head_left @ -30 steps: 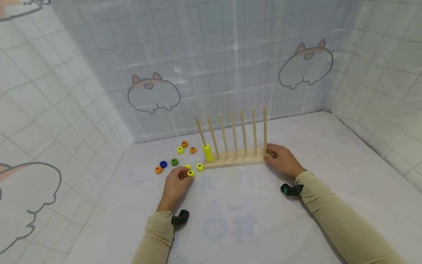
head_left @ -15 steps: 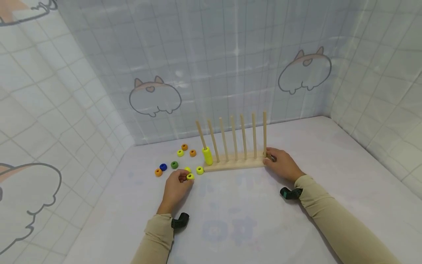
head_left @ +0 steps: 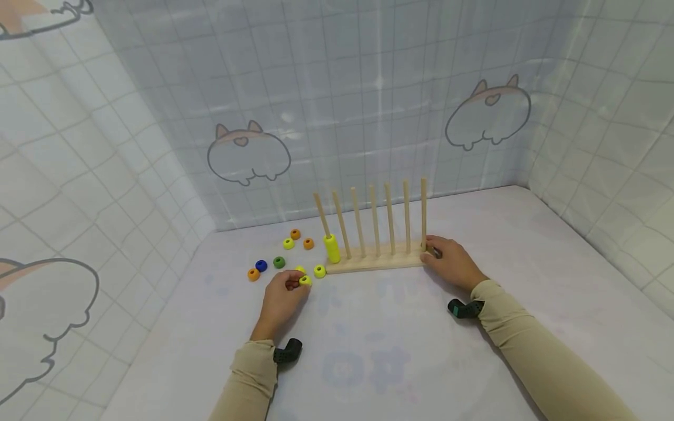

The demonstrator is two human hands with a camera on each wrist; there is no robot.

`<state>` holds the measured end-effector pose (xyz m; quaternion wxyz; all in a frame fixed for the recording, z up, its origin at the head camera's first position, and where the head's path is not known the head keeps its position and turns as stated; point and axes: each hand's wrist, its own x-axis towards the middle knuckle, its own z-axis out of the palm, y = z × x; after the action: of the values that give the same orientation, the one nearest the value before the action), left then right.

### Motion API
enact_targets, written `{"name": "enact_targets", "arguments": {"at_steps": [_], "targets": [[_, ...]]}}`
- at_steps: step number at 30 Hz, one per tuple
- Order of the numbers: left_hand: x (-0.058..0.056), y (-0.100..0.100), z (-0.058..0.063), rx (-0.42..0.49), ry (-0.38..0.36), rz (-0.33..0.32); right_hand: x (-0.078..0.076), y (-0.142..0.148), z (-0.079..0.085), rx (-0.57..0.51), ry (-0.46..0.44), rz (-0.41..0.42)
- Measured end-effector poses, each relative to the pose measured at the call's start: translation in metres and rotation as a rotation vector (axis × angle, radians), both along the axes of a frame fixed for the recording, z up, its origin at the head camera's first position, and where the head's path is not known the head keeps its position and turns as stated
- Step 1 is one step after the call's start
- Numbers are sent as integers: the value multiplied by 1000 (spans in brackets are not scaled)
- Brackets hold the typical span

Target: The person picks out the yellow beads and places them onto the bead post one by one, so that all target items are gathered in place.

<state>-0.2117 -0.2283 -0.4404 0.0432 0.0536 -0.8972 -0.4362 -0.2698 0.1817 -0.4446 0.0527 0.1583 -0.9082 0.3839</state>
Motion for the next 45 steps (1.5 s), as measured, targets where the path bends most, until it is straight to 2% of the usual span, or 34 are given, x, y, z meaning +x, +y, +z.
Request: {"name": "enact_targets", "arguments": {"at_steps": [6,20,33,45], "targets": [[1,0,0,13,-23,14,-1,1,-1,2,4,9],[1,3,3,45,-20,28,0,0,0,19,5,0],[2,2,3,0,-12,17,-1,-1,2,18,14,2],[4,4,4,47,12,66,-2,1,-1,5,7,4]]}}
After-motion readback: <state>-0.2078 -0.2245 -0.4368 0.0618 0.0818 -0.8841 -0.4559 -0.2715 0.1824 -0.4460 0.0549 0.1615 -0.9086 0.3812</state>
